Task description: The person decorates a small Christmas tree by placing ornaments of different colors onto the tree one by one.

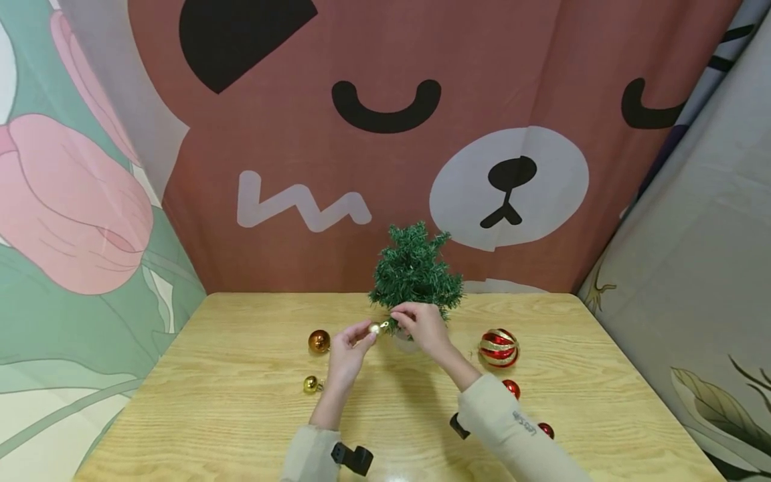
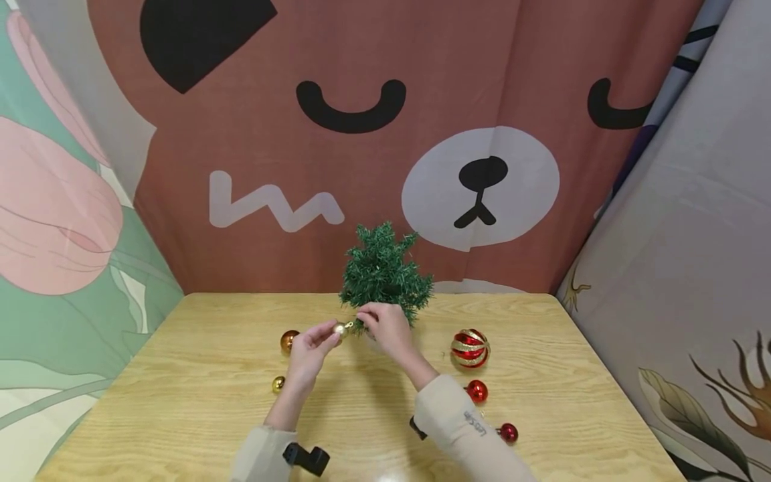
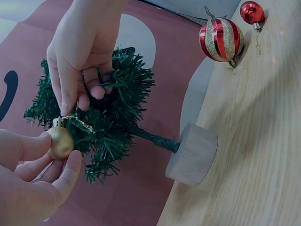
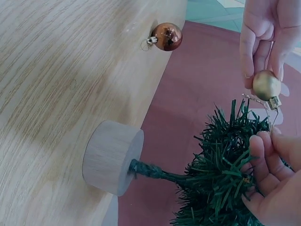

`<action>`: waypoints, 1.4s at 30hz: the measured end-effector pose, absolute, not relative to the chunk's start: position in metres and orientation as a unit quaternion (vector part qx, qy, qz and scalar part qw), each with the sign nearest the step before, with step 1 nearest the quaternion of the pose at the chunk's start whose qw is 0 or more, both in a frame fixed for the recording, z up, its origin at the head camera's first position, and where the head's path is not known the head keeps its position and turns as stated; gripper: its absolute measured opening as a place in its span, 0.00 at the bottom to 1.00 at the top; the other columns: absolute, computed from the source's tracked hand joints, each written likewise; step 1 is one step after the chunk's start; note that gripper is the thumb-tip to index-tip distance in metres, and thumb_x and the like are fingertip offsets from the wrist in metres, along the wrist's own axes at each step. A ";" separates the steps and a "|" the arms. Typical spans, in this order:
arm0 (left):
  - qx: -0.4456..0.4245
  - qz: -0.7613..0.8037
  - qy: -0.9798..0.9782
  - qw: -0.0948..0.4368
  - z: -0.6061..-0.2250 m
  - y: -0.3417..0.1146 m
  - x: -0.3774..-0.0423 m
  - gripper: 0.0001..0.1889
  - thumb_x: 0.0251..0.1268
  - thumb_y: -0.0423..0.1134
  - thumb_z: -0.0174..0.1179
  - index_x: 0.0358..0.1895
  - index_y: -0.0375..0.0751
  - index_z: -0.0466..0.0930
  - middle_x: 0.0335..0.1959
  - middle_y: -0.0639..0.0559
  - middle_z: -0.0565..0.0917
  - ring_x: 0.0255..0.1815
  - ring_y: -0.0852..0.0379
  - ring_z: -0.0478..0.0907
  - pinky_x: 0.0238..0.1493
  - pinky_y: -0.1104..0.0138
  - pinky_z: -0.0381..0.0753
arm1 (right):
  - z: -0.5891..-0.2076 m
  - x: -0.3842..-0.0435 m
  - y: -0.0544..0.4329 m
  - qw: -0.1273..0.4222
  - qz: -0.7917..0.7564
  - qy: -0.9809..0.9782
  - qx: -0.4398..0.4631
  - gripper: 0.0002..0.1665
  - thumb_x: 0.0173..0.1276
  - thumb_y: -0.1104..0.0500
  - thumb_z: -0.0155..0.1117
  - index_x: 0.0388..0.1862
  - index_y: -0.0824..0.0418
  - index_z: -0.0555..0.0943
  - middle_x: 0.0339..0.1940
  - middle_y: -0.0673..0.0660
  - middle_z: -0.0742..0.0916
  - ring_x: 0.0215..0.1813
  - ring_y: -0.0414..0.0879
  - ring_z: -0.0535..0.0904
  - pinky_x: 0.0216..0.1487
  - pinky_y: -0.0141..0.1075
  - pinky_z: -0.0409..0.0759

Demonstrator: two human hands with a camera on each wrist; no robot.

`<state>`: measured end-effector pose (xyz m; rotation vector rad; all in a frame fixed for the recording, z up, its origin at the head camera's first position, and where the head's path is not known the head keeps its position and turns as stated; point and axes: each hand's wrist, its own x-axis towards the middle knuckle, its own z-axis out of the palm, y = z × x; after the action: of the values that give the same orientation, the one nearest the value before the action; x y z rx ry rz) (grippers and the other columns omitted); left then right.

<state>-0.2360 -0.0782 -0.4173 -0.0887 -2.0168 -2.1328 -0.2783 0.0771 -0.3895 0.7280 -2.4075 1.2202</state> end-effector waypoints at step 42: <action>-0.042 -0.553 -0.829 0.076 -0.451 -0.063 -0.243 0.11 0.48 0.24 0.62 0.37 0.24 0.78 0.29 0.41 0.80 0.29 0.51 0.76 0.30 0.66 0.78 | -0.390 -0.270 0.075 0.256 0.218 -0.893 0.298 0.06 0.59 0.66 0.60 0.32 0.61 0.84 0.23 0.52 0.81 0.14 0.35 0.63 0.13 0.26 0.60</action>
<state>-0.2429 -0.0626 -0.4514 -0.1246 -2.4843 -1.6573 -0.2699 0.0754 -0.3901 0.8088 -2.4256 0.5928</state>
